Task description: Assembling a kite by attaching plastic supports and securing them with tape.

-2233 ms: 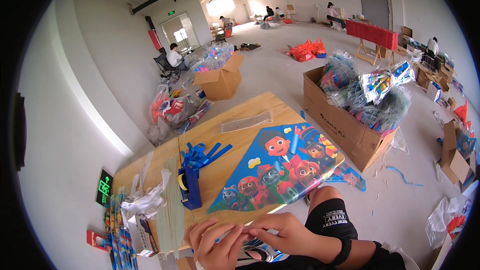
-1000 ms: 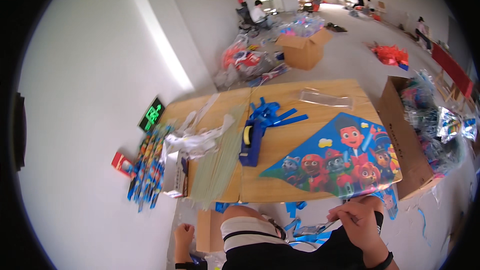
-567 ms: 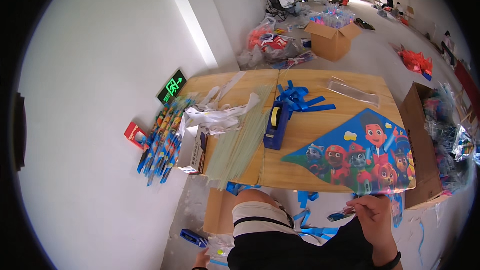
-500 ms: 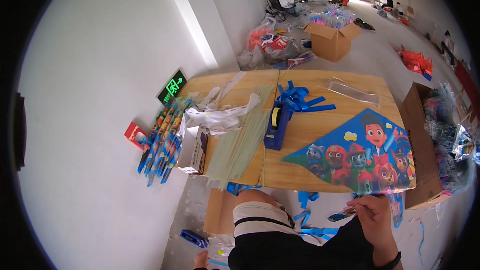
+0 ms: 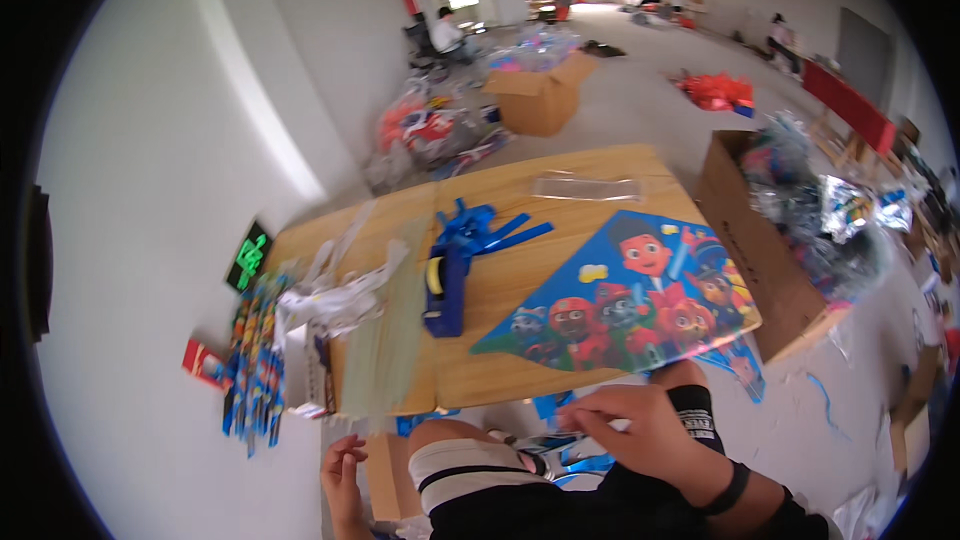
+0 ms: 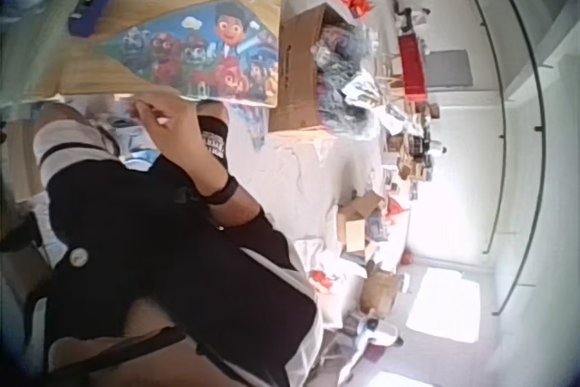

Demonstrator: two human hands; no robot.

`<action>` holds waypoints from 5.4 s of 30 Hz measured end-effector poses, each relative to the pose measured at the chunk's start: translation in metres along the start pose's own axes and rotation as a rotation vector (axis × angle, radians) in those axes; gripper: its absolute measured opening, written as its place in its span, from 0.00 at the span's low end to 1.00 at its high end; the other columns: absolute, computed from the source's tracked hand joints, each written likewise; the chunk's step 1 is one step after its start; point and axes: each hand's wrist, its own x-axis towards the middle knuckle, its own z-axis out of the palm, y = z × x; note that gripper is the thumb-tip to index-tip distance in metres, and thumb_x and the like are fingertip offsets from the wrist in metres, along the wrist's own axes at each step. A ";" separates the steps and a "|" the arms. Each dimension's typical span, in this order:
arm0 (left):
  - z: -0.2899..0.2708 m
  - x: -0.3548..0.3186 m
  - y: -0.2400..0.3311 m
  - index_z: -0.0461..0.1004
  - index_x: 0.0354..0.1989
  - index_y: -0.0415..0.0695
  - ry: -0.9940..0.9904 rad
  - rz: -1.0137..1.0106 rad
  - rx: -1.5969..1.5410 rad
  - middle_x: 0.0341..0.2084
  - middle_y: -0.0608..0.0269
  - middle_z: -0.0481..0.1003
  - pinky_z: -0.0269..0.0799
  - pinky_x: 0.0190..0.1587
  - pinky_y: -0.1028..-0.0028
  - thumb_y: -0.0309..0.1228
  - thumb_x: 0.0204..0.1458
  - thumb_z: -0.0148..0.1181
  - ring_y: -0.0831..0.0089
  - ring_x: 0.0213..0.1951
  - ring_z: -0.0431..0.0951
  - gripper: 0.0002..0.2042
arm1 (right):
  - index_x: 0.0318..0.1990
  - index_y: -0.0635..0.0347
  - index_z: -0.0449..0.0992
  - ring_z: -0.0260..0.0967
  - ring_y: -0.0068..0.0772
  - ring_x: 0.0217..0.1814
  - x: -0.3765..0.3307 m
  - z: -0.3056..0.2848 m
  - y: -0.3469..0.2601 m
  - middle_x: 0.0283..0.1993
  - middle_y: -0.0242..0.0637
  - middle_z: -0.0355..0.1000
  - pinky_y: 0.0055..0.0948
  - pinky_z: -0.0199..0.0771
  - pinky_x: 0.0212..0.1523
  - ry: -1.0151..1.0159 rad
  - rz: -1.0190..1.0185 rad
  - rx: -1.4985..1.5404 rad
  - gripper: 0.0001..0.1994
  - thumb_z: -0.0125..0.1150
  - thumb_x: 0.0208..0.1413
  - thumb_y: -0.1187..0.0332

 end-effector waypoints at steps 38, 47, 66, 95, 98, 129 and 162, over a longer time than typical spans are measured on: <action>0.221 0.034 0.214 0.84 0.40 0.39 -0.535 0.725 -0.145 0.32 0.56 0.83 0.78 0.33 0.74 0.12 0.47 0.70 0.66 0.32 0.84 0.12 | 0.49 0.59 0.85 0.77 0.32 0.43 -0.021 -0.058 -0.026 0.44 0.38 0.81 0.31 0.75 0.43 0.051 -0.483 0.179 0.12 0.64 0.61 0.83; 0.215 0.048 0.221 0.86 0.38 0.41 -0.689 0.840 -0.153 0.33 0.59 0.82 0.80 0.34 0.73 0.09 0.42 0.68 0.65 0.33 0.85 0.16 | 0.41 0.58 0.86 0.82 0.37 0.46 -0.015 -0.061 -0.023 0.41 0.39 0.82 0.31 0.81 0.45 0.082 -0.547 0.152 0.14 0.60 0.58 0.88; 0.223 0.049 0.204 0.79 0.36 0.37 -0.530 0.748 -0.055 0.32 0.53 0.81 0.79 0.35 0.73 0.13 0.43 0.76 0.69 0.32 0.85 0.14 | 0.46 0.62 0.84 0.83 0.34 0.42 -0.017 -0.058 -0.023 0.43 0.39 0.84 0.29 0.82 0.46 0.107 -0.528 -0.040 0.12 0.71 0.54 0.81; 0.233 0.029 0.189 0.83 0.36 0.35 -0.473 0.418 -0.098 0.32 0.57 0.82 0.75 0.37 0.76 0.17 0.52 0.71 0.71 0.34 0.81 0.05 | 0.57 0.64 0.79 0.78 0.47 0.51 -0.011 -0.046 0.021 0.50 0.47 0.80 0.35 0.76 0.52 -0.138 -0.324 -0.033 0.18 0.71 0.61 0.71; 0.237 0.025 0.187 0.81 0.37 0.33 -0.451 0.281 -0.298 0.35 0.55 0.81 0.75 0.41 0.76 0.16 0.54 0.70 0.72 0.38 0.81 0.04 | 0.58 0.62 0.79 0.78 0.44 0.52 -0.006 -0.021 0.070 0.51 0.47 0.80 0.35 0.77 0.53 -0.236 -0.269 0.003 0.20 0.72 0.60 0.66; 0.273 -0.023 -0.007 0.71 0.64 0.34 -0.601 -0.257 -0.932 0.51 0.56 0.77 0.71 0.56 0.68 0.42 0.74 0.48 0.71 0.46 0.77 0.23 | 0.50 0.54 0.78 0.80 0.20 0.35 0.024 -0.041 0.070 0.40 0.29 0.81 0.22 0.80 0.29 0.728 0.060 0.902 0.11 0.55 0.74 0.59; -0.265 0.222 -0.154 0.63 0.69 0.45 0.781 -0.465 -0.830 0.65 0.66 0.70 0.71 0.59 0.62 0.56 0.66 0.53 0.67 0.61 0.73 0.32 | 0.60 0.73 0.74 0.84 0.48 0.47 0.031 0.033 0.095 0.52 0.52 0.79 0.40 0.89 0.37 0.111 0.491 0.450 0.21 0.50 0.76 0.60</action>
